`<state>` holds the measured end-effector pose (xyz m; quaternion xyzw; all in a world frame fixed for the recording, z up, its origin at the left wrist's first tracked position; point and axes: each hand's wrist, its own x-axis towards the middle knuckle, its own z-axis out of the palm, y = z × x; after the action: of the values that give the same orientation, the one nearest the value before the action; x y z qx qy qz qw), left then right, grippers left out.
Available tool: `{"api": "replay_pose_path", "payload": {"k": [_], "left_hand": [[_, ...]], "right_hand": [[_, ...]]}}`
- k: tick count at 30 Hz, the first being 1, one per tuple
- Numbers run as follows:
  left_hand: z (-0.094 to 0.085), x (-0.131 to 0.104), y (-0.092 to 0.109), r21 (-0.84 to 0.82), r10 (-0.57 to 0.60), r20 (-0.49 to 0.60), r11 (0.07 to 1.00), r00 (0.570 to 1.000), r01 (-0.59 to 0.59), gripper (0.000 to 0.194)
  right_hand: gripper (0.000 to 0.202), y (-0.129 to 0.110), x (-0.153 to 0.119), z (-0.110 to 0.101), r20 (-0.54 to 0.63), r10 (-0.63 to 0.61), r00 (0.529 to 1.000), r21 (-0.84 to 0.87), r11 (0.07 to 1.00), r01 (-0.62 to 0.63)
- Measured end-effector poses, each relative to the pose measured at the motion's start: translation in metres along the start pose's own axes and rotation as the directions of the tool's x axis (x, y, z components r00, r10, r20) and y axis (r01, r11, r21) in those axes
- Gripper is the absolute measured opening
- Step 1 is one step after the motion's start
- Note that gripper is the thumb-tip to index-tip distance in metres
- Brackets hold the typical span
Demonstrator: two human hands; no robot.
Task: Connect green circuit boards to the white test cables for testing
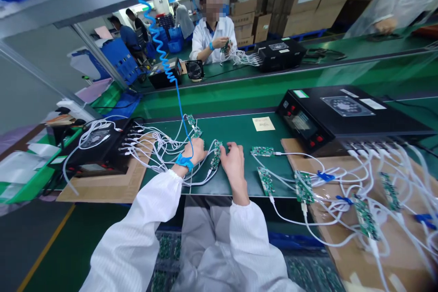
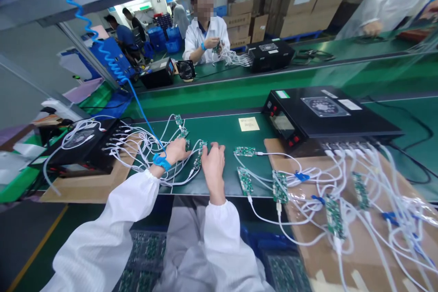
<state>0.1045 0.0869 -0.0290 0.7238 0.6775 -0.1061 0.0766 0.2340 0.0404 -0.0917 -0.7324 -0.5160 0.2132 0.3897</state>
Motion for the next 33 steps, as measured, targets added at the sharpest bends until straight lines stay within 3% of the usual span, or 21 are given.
{"api": "replay_pose_path", "payload": {"k": [3,11,17,22,33], "left_hand": [[0.000,-0.001,-0.003,0.002,-0.001,-0.006,1.000,1.000,0.001,0.029],[-0.002,-0.014,0.003,0.015,-0.021,-0.059,1.000,0.998,0.022,0.028],[-0.001,-0.015,0.000,0.015,-0.017,-0.095,1.000,0.995,0.019,0.025],[0.008,-0.008,-0.005,0.010,-0.011,-0.134,1.000,0.991,0.012,0.039],[0.016,0.003,-0.014,0.022,0.051,-0.179,0.999,0.982,-0.048,0.032]], "right_hand": [[0.029,-0.014,0.014,-0.001,-0.003,-0.064,0.998,0.042,0.997,0.064],[0.023,-0.055,0.065,0.012,0.243,-0.281,0.929,-0.051,0.952,0.301],[0.028,-0.040,0.081,0.010,0.220,-0.289,0.932,-0.082,0.946,0.312],[0.029,-0.025,0.076,0.008,0.195,-0.256,0.947,-0.125,0.951,0.283],[0.029,-0.028,0.070,0.005,0.234,-0.235,0.943,-0.146,0.951,0.273]]}}
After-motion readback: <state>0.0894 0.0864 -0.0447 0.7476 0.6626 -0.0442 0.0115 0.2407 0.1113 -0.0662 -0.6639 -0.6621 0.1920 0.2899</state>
